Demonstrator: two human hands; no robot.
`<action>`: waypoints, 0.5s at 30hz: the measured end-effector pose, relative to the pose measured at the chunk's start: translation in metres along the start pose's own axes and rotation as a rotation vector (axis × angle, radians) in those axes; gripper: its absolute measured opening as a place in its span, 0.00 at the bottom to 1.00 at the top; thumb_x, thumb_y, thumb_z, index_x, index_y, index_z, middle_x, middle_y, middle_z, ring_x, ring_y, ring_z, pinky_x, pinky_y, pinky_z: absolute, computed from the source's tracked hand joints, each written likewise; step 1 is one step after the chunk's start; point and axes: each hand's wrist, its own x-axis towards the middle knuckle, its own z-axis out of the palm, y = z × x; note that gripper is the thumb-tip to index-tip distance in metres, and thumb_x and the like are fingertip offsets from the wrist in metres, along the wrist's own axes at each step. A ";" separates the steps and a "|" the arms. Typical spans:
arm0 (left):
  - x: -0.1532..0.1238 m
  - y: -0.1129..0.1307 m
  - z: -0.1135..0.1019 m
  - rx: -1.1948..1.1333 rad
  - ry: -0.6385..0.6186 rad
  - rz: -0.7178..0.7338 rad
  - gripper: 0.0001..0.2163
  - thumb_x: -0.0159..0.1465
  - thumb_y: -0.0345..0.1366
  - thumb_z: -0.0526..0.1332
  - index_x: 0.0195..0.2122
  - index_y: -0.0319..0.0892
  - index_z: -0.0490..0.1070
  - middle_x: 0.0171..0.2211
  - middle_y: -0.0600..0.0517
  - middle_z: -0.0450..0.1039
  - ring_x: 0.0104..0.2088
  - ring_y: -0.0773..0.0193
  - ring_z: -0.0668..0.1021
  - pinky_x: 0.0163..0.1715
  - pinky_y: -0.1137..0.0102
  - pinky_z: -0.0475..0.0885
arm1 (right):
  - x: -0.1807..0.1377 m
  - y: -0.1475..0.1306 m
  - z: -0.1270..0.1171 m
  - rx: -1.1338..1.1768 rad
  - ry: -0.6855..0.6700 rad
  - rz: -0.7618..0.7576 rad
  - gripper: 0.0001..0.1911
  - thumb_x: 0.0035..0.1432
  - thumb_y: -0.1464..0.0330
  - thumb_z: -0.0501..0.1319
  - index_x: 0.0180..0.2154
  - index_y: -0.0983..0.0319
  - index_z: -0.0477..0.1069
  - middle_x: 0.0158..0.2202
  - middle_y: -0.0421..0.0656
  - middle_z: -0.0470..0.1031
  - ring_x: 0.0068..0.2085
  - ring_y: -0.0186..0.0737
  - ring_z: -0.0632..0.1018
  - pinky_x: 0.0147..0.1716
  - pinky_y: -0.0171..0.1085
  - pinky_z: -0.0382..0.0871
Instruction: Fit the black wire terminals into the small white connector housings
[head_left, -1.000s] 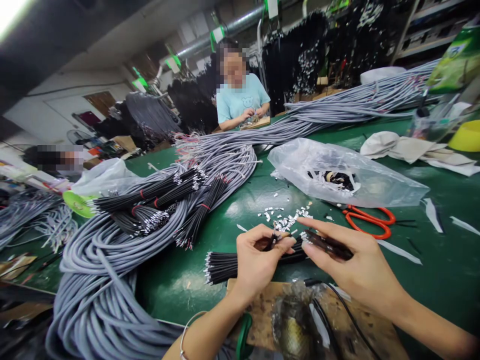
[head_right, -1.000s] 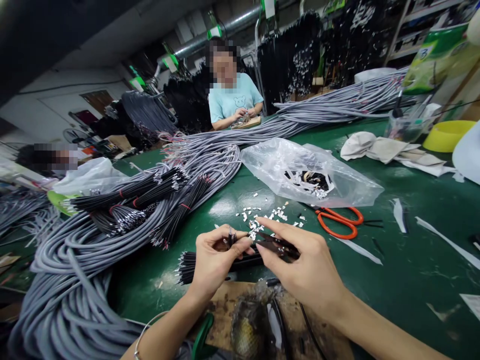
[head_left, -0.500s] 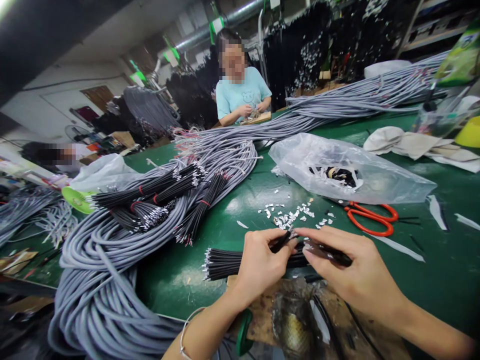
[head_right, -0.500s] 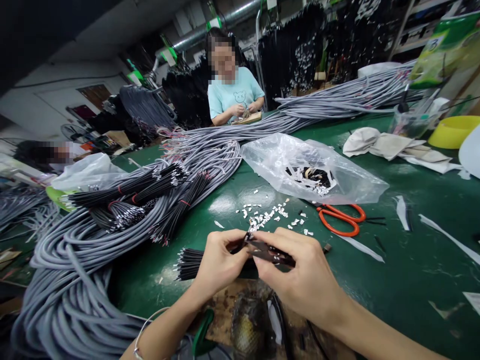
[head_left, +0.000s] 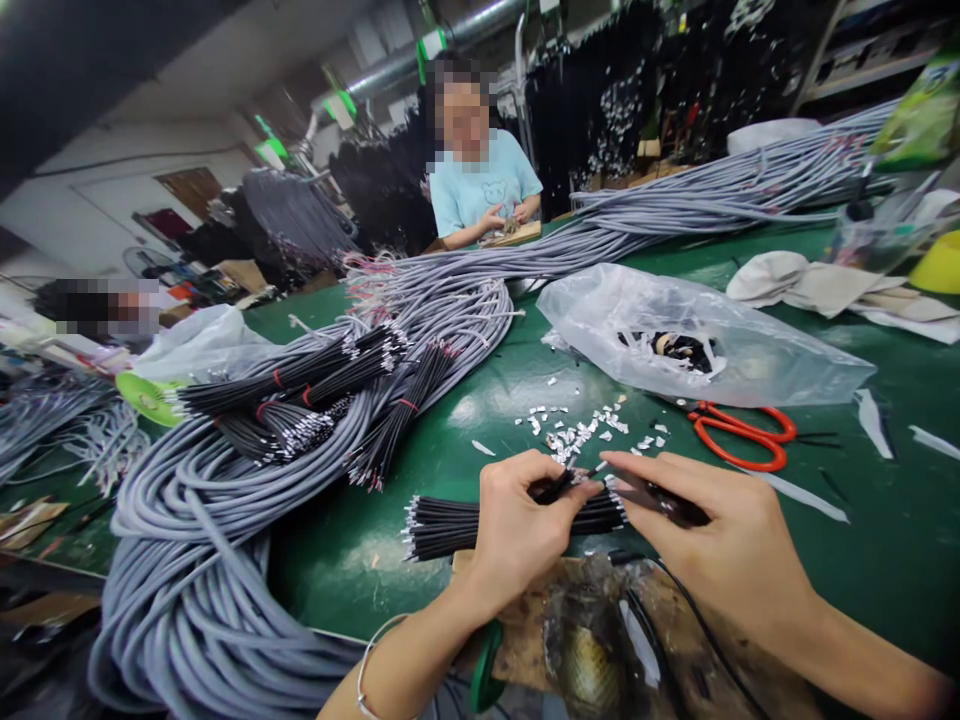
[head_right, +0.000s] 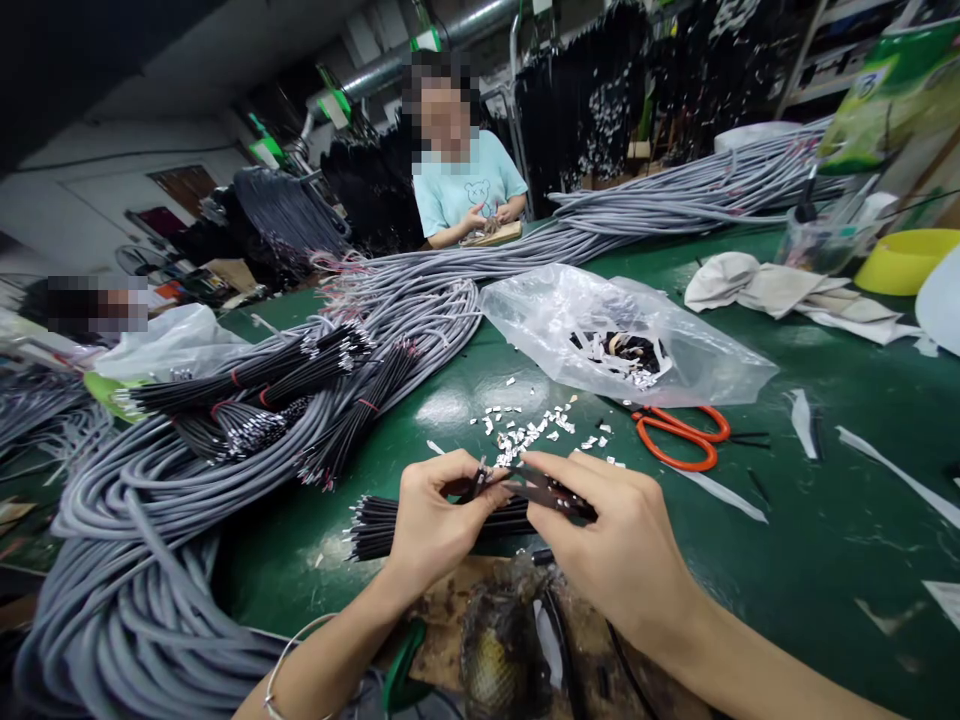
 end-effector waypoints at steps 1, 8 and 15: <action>0.000 0.000 0.000 -0.012 0.015 -0.007 0.12 0.53 0.36 0.66 0.16 0.36 0.69 0.16 0.54 0.65 0.19 0.71 0.63 0.20 0.74 0.57 | -0.001 0.000 0.000 0.005 -0.005 -0.012 0.13 0.50 0.75 0.60 0.39 0.63 0.76 0.27 0.38 0.76 0.24 0.30 0.74 0.23 0.29 0.68; -0.003 0.005 0.000 -0.079 0.069 -0.078 0.13 0.53 0.35 0.64 0.15 0.37 0.67 0.16 0.54 0.68 0.19 0.70 0.67 0.21 0.75 0.62 | -0.004 -0.001 0.001 -0.011 -0.031 -0.079 0.17 0.53 0.71 0.60 0.46 0.62 0.73 0.34 0.41 0.78 0.30 0.34 0.76 0.29 0.31 0.71; -0.005 0.007 0.000 -0.124 0.074 -0.114 0.11 0.53 0.36 0.65 0.18 0.37 0.69 0.16 0.53 0.71 0.19 0.69 0.70 0.22 0.74 0.64 | 0.001 0.004 0.003 -0.057 -0.091 -0.002 0.13 0.60 0.64 0.57 0.45 0.58 0.73 0.37 0.42 0.76 0.37 0.37 0.77 0.37 0.35 0.70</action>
